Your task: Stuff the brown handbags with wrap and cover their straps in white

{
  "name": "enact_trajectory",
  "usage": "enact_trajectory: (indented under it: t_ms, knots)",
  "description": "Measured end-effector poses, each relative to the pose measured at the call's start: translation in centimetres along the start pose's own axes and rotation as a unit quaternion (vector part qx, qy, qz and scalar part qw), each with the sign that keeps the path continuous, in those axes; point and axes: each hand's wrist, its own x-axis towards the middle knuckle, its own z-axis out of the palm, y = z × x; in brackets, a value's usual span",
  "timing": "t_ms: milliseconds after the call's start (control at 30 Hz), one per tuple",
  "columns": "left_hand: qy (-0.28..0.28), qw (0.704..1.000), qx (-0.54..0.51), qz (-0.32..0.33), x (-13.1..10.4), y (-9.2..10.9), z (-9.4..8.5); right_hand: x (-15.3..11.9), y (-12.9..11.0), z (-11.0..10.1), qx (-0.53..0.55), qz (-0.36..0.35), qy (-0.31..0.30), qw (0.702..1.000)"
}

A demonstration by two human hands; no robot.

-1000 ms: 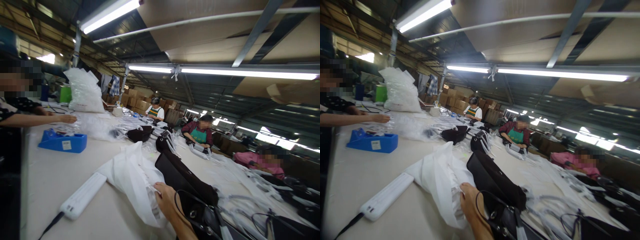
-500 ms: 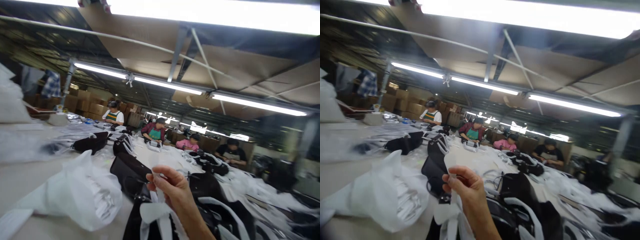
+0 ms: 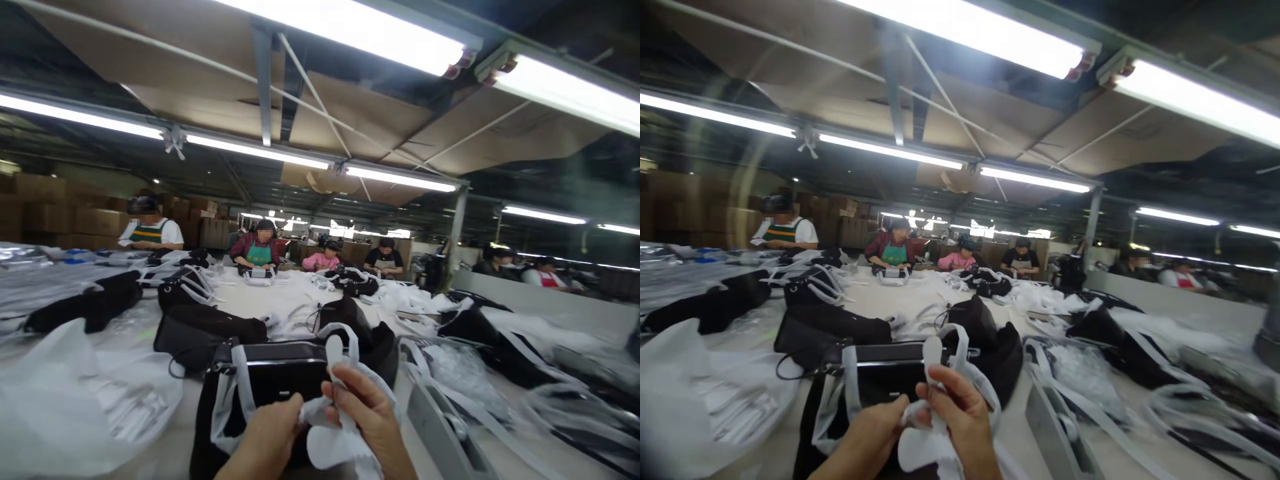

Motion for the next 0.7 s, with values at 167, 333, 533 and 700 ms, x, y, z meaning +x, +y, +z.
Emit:
enact_trajectory:
  t_ms: [167,333,533,700]
  knots:
    - [0.012,1.000,0.016,-0.017,0.8,1.0,-1.2,-2.5,-3.0,-8.1,-0.087,-0.190,0.142,0.967]
    - [0.027,0.998,-0.045,0.043,2.4,2.8,-3.4,0.9,-3.5,-13.2,-0.291,-0.282,0.139,0.904]
    - [0.033,0.982,-0.150,0.107,2.1,3.5,-5.1,6.4,-1.6,-17.6,-0.421,-0.181,0.020,0.888]
    - [0.008,0.978,-0.186,0.093,1.9,3.3,-4.8,7.7,-3.1,-19.0,-0.394,-0.156,0.064,0.904]
